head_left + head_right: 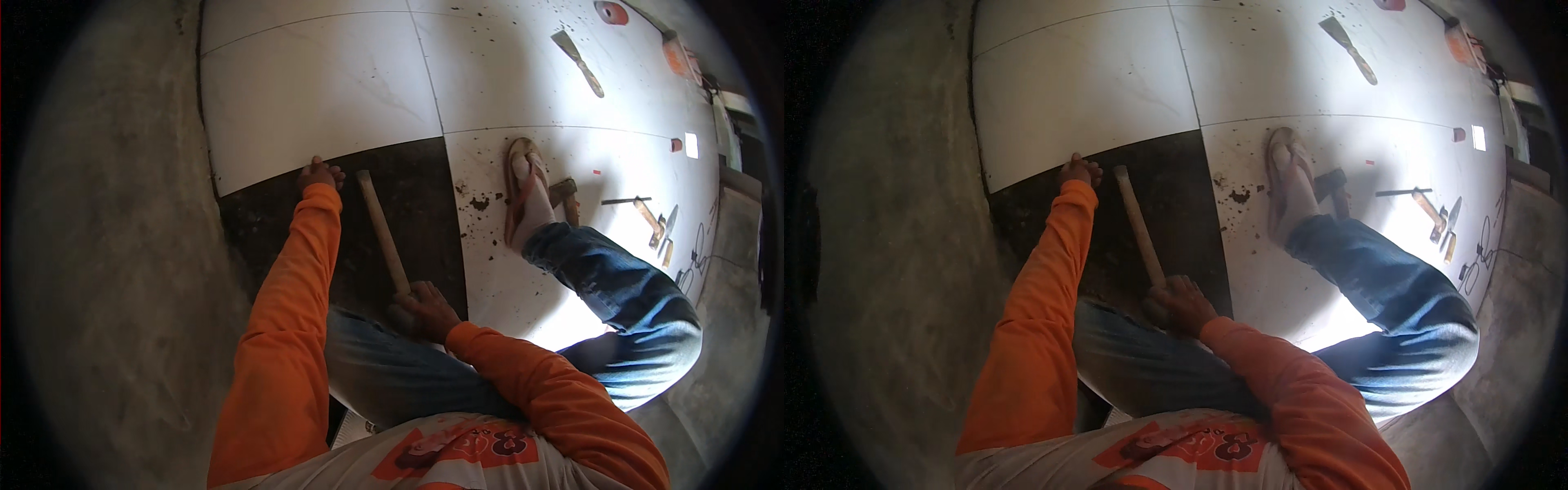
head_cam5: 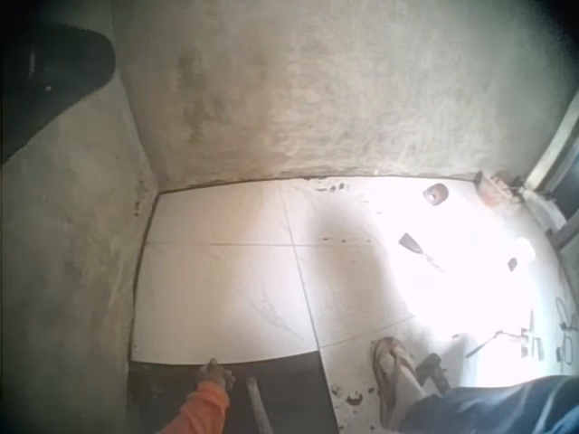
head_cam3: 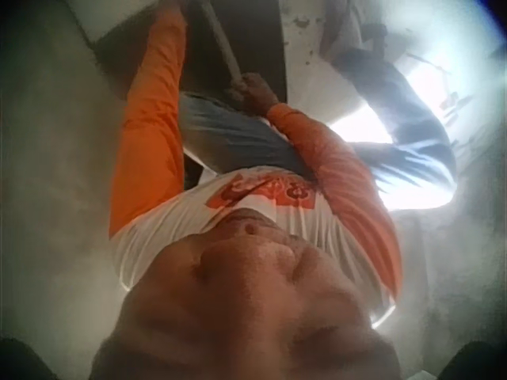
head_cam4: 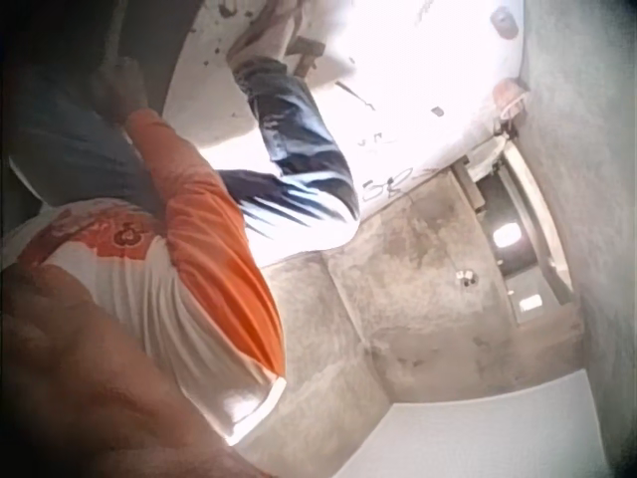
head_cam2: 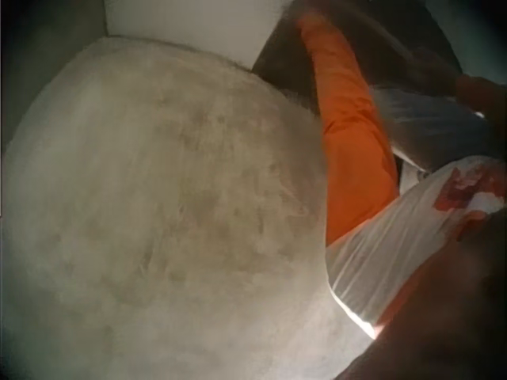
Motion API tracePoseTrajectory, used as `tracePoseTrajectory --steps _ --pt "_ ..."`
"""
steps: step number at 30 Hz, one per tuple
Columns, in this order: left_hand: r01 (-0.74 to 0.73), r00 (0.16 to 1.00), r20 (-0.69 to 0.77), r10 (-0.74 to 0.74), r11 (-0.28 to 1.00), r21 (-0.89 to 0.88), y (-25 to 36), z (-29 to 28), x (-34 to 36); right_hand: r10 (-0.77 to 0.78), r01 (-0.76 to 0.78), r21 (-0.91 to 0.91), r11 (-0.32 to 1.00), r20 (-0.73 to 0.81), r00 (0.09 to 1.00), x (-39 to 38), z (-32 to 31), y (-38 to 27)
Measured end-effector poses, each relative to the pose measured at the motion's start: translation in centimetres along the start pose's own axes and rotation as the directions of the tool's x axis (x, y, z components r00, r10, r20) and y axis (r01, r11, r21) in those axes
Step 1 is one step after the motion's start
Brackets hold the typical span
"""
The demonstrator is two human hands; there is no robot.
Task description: The person receives a large floor tile from a window, places it onto a prepared mortar bed, levels it by hand and with a rubber mallet, and uses a trowel to apply and smooth mortar around the edges and beneath the adjacent tile.
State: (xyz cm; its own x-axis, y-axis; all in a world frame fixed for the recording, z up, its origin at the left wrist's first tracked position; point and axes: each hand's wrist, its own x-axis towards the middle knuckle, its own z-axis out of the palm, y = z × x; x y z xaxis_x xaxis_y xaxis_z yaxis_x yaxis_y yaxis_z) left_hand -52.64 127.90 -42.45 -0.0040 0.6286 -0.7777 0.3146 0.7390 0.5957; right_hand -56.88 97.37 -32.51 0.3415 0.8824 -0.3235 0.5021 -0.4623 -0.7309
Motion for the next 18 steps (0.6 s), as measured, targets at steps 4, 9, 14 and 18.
tracePoseTrajectory --steps 4,9,14,18 --pt "0.005 1.000 0.021 -0.005 1.000 0.023 0.2 -0.4 -0.1 0.016 -0.016 -0.002 1.000 0.104 0.994 1.7 -0.7 -0.2" --pt "-0.010 1.000 0.020 0.010 1.000 0.026 0.1 -0.3 0.2 -0.044 0.043 0.022 0.999 0.024 0.999 2.3 0.0 0.9" --pt "-0.006 1.000 -0.019 0.006 1.000 0.011 -0.5 -0.3 0.6 -0.084 0.088 -0.053 0.995 0.065 0.994 2.3 -0.7 0.0" --pt "-0.054 0.999 0.008 0.054 0.999 -0.007 -0.8 -0.1 1.1 -0.071 0.071 -0.031 0.997 0.010 0.997 2.8 0.1 0.7"
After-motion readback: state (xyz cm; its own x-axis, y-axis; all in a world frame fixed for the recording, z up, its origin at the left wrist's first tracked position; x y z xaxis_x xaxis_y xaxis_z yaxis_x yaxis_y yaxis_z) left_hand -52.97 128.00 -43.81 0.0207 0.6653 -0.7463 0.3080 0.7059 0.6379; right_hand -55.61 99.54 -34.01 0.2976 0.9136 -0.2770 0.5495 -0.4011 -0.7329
